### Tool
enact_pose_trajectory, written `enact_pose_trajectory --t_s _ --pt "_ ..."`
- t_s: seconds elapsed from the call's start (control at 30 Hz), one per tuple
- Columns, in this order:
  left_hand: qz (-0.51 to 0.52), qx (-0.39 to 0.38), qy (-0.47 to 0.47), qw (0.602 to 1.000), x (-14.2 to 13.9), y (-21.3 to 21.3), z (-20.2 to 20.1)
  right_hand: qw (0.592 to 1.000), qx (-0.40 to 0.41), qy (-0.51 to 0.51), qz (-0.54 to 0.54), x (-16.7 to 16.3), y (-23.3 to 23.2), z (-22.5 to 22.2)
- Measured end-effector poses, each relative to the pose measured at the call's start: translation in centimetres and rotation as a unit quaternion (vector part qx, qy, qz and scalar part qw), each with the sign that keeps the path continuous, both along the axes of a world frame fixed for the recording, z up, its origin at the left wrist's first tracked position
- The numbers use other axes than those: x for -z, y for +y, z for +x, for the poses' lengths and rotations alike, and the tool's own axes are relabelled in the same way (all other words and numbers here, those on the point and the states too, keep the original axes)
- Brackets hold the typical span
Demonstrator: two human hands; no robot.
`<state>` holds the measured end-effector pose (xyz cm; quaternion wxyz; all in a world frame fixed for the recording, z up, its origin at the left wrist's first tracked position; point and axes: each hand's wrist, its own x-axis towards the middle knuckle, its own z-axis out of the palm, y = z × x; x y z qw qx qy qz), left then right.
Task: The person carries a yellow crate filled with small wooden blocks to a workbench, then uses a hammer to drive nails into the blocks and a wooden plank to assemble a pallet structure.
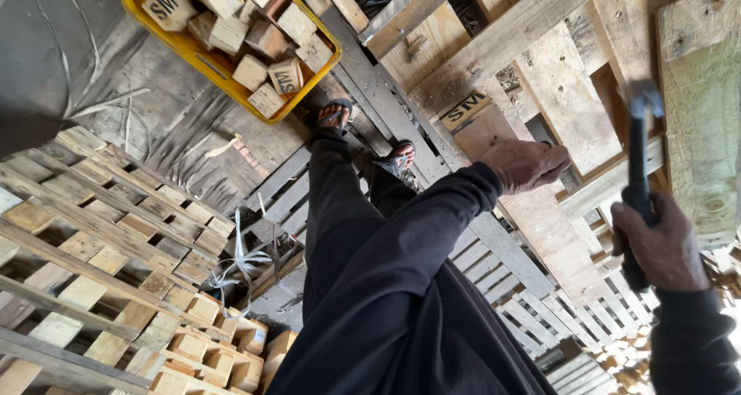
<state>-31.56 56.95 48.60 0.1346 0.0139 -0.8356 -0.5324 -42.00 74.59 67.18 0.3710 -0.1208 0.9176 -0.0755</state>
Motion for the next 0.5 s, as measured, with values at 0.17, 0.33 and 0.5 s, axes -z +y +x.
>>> enact_pose_trajectory --t_s 0.17,0.33,0.5 --pt "-0.004 -0.018 -0.013 1.000 0.0 0.6 0.0 0.953 -0.276 -0.055 0.109 -1.0 -11.6 -2.6" --pt "0.005 -0.007 -0.034 0.999 0.6 0.7 -0.2 0.863 -0.414 -0.116 0.264 1.3 -17.1 -4.5" --pt "0.015 -0.026 -0.021 0.999 0.9 1.0 -0.2 0.854 -0.370 -0.176 0.320 1.0 -20.0 -4.9"
